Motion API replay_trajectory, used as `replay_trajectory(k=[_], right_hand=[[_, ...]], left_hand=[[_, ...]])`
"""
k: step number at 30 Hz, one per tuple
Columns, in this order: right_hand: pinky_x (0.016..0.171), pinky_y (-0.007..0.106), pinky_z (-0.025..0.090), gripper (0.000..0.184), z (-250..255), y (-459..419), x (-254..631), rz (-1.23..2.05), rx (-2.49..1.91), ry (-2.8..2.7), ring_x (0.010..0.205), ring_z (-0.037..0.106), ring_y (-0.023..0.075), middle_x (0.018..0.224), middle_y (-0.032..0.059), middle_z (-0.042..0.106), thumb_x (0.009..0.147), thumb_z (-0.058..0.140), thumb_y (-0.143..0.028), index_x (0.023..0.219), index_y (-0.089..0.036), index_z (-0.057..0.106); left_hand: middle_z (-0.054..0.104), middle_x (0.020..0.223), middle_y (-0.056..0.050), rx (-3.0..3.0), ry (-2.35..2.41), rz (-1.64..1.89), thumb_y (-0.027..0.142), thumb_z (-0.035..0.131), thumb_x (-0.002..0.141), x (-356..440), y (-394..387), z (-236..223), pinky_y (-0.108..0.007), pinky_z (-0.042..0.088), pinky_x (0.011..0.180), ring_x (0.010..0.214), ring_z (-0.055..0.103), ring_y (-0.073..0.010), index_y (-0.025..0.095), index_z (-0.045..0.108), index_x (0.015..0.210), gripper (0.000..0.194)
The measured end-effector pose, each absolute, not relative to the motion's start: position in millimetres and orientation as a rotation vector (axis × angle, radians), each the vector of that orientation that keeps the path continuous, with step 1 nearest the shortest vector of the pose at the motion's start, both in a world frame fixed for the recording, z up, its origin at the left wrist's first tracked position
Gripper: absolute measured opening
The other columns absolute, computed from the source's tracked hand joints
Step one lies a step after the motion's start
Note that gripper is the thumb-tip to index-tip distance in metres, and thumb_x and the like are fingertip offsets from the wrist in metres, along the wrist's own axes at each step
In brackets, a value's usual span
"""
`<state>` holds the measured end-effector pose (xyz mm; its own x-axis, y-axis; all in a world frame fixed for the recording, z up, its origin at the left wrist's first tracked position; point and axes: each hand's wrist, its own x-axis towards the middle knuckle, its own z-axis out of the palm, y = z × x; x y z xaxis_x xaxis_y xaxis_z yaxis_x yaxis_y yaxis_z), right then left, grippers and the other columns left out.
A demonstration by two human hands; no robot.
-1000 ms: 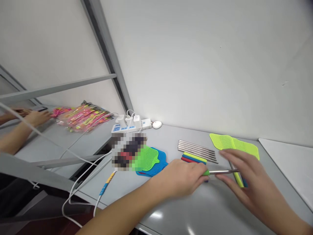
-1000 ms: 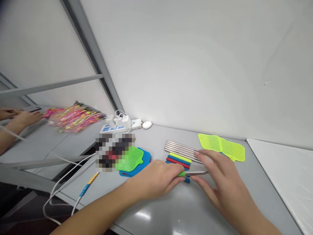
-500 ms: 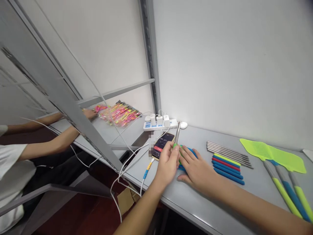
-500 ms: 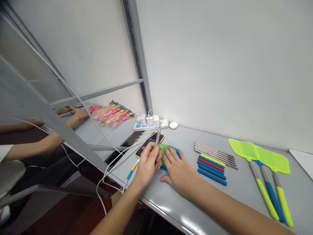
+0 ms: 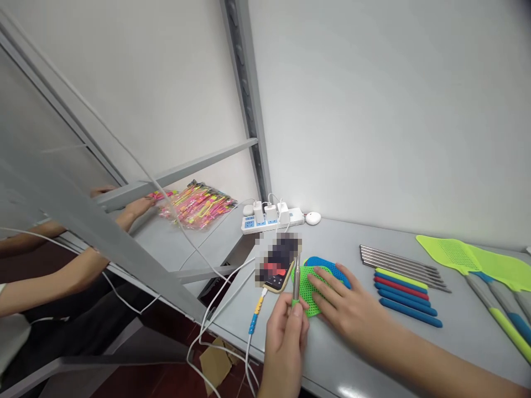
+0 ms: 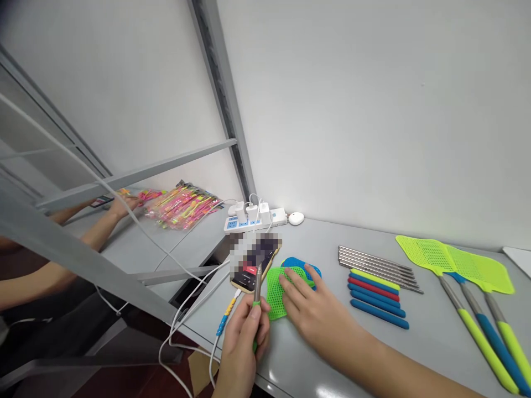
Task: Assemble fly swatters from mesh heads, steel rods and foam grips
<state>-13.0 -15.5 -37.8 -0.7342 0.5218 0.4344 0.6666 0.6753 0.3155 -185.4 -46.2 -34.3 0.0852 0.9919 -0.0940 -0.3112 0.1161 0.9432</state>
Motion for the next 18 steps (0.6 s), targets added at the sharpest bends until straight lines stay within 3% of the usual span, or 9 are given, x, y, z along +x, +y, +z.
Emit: replay_trajectory(k=[6,10,12,14,16,18], right_hand=[[0.109,0.059,0.022,0.031,-12.4,-37.6,18.0,-0.631,-0.849,-2.494,0.118,0.056,0.0280,0.120,0.0099,0.068,0.093,0.043,-0.010,0.115,-0.016,0.064],[0.102,0.051,0.034,0.021,14.5,-47.7,62.2,-0.670,-0.947,-2.263,0.087,0.066,0.0188,0.097,0.0044,0.072,0.089,0.054,-0.009,0.104,-0.020,0.063],[0.088,0.042,0.045,0.013,24.3,-52.2,90.1,-0.632,-1.058,-2.110,0.069,0.064,0.0153,0.079,0.0001,0.069,0.086,0.059,-0.014,0.095,-0.023,0.062],[0.063,0.034,0.048,0.003,30.2,-57.8,118.8,-0.517,-1.280,-1.880,0.057,0.060,0.0161,0.067,-0.0010,0.063,0.086,0.061,-0.027,0.085,-0.025,0.059],[0.046,0.030,0.042,0.017,32.5,-64.4,146.2,-0.309,-1.532,-1.559,0.051,0.057,0.0179,0.060,0.0001,0.060,0.087,0.058,-0.039,0.077,-0.026,0.055],[0.044,0.031,0.043,0.027,31.9,-70.6,171.5,-0.048,-1.611,-1.332,0.051,0.059,0.0201,0.055,0.0015,0.059,0.090,0.053,-0.045,0.070,-0.025,0.054]], left_hand=[[0.029,0.053,0.009,0.859,1.048,1.359,0.059,0.057,0.086,-187.0,-55.5,-24.0,-0.017,0.017,0.042,0.046,0.019,-0.0058,0.019,0.052,0.083,0.040],[0.029,0.052,0.009,0.866,0.944,1.336,0.057,0.053,0.089,-163.1,-53.5,-16.4,-0.018,0.016,0.042,0.044,0.018,-0.0056,0.019,0.051,0.084,0.038],[0.029,0.053,0.009,0.899,0.843,1.309,0.056,0.054,0.089,-137.2,-46.7,-7.8,-0.018,0.017,0.043,0.045,0.020,-0.0055,0.019,0.050,0.084,0.038],[0.031,0.055,0.009,0.909,0.735,1.284,0.056,0.052,0.090,-102.6,-36.8,4.5,-0.018,0.018,0.044,0.046,0.022,-0.0055,0.019,0.049,0.084,0.037],[0.033,0.054,0.009,0.917,0.628,1.206,0.055,0.051,0.091,-62.0,-25.6,16.9,-0.019,0.020,0.043,0.044,0.025,-0.0053,0.020,0.045,0.080,0.036],[0.034,0.053,0.009,0.955,0.540,1.111,0.056,0.051,0.090,-20.3,-15.1,25.0,-0.019,0.022,0.042,0.042,0.029,-0.0059,0.021,0.043,0.076,0.039]])
